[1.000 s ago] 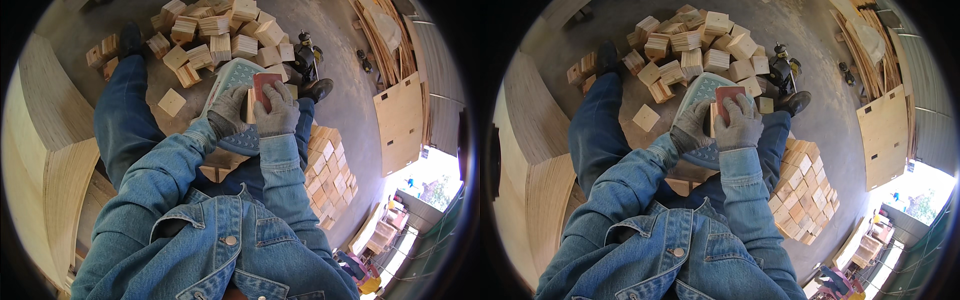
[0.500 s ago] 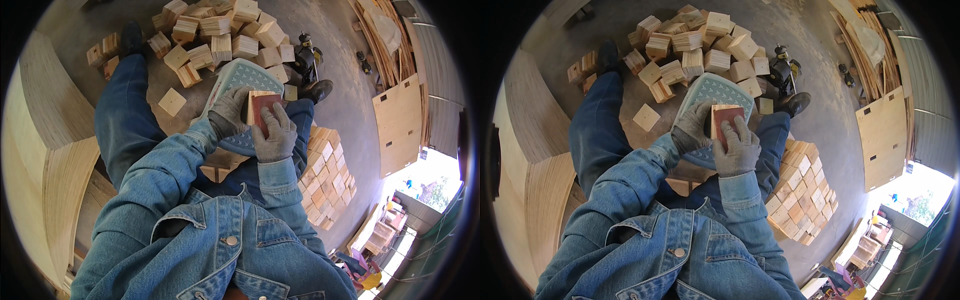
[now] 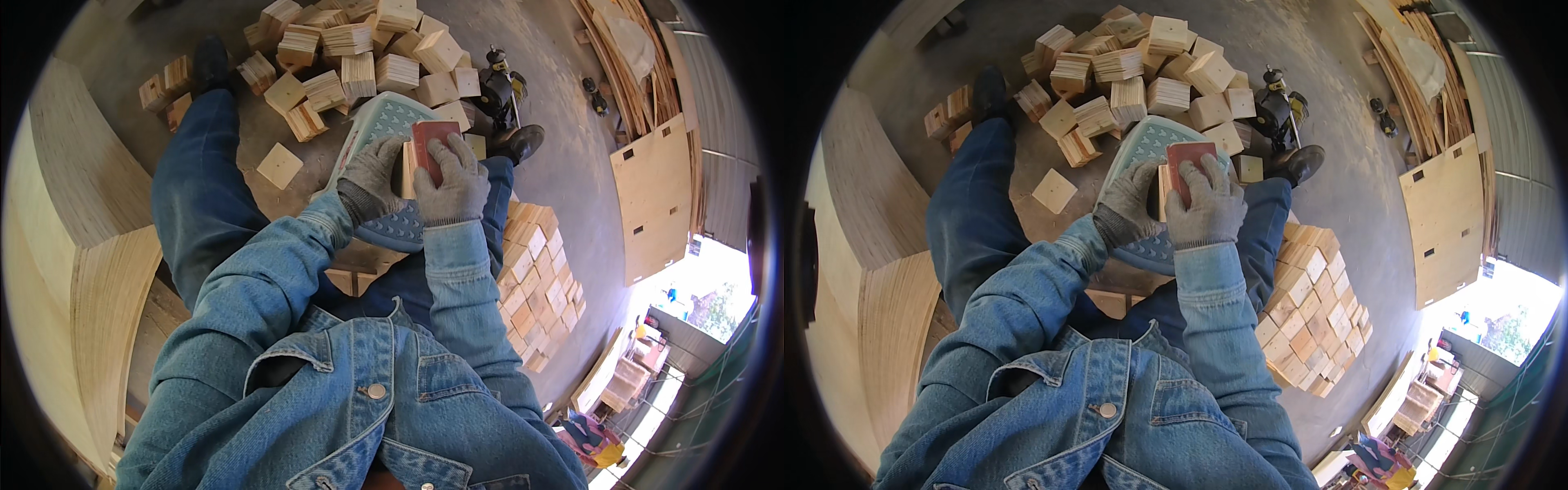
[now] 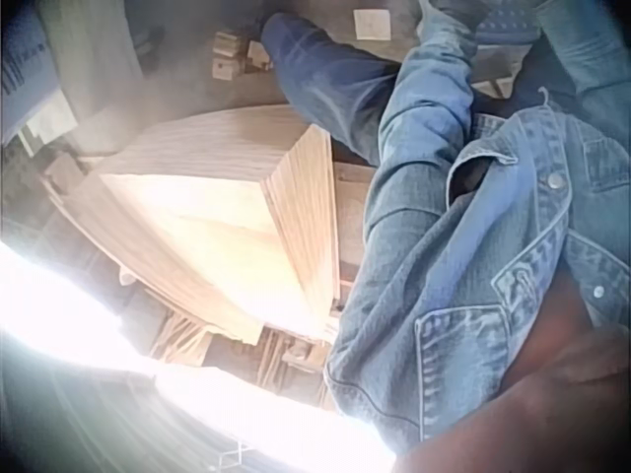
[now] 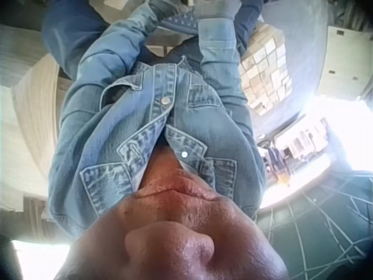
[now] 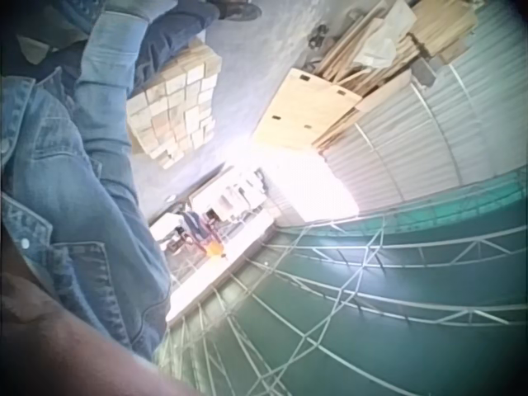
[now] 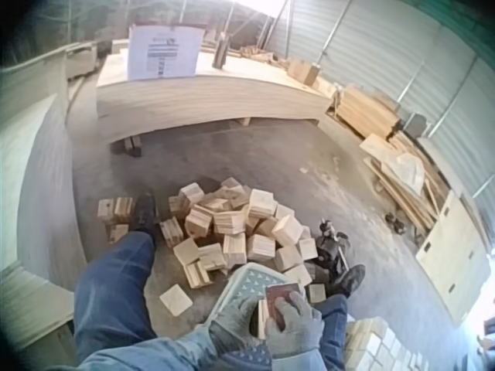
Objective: The person sits on the floor and sands small wooden blocks using a sanding block. They repeatedly pick up blocks, sand their surfaces, and place them back into a pile.
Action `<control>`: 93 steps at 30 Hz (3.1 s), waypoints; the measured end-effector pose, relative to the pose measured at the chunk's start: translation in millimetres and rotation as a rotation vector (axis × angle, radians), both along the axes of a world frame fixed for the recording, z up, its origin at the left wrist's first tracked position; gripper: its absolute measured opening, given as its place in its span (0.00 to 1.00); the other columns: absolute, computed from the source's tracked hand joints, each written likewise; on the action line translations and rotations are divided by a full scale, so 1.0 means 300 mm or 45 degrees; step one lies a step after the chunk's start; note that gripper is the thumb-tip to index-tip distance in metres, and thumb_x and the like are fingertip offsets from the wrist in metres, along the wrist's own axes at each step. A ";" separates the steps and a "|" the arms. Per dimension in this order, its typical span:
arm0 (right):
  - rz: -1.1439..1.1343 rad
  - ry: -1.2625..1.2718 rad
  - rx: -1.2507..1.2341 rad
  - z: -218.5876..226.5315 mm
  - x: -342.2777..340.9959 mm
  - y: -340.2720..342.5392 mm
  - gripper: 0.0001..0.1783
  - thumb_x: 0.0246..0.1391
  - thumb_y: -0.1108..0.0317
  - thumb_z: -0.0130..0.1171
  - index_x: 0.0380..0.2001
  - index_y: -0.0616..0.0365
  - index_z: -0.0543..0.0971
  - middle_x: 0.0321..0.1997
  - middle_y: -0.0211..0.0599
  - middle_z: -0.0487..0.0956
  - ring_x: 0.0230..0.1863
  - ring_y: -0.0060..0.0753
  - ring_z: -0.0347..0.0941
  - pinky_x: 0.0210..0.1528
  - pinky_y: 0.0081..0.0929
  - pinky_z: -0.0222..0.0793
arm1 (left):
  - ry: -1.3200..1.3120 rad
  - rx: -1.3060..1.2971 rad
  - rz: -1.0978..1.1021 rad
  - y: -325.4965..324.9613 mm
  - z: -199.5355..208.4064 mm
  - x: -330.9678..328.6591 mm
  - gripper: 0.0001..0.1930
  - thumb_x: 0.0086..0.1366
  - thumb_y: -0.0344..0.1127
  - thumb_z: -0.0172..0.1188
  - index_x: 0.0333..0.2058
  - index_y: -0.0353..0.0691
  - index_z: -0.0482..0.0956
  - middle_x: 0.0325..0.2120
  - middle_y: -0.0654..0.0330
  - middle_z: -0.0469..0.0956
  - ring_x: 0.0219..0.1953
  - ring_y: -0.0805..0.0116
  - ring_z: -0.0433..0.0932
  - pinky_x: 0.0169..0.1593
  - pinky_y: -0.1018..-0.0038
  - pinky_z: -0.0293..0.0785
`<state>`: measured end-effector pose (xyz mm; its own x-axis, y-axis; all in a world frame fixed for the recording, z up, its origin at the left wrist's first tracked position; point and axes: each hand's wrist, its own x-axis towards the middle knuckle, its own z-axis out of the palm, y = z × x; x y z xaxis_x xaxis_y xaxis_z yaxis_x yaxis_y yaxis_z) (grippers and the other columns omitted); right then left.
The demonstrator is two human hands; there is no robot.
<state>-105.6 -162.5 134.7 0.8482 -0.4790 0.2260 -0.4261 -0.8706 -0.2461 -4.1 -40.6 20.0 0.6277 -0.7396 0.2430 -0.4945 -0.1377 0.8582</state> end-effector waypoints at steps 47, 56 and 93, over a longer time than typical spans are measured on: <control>0.043 0.048 0.035 0.041 -0.149 0.109 0.31 0.47 0.61 0.75 0.58 0.42 0.86 0.70 0.40 0.76 0.63 0.57 0.73 0.67 0.53 0.69 | -0.006 0.061 -0.038 0.011 0.024 -0.004 0.53 0.47 0.49 0.83 0.70 0.44 0.64 0.64 0.47 0.69 0.66 0.45 0.70 0.72 0.55 0.69; 0.098 0.002 0.005 0.053 -0.257 0.149 0.31 0.41 0.65 0.77 0.54 0.44 0.86 0.68 0.43 0.77 0.60 0.54 0.75 0.63 0.52 0.72 | -0.040 0.139 -0.059 0.009 0.029 -0.002 0.55 0.46 0.51 0.82 0.70 0.43 0.64 0.64 0.47 0.70 0.67 0.43 0.69 0.74 0.54 0.67; -0.302 -0.302 0.630 -0.087 -0.151 -0.128 0.30 0.48 0.69 0.80 0.57 0.57 0.84 0.64 0.49 0.80 0.64 0.48 0.79 0.67 0.38 0.76 | 0.060 0.302 -0.074 0.061 0.094 -0.006 0.63 0.38 0.54 0.85 0.73 0.47 0.60 0.70 0.43 0.63 0.71 0.39 0.65 0.75 0.52 0.67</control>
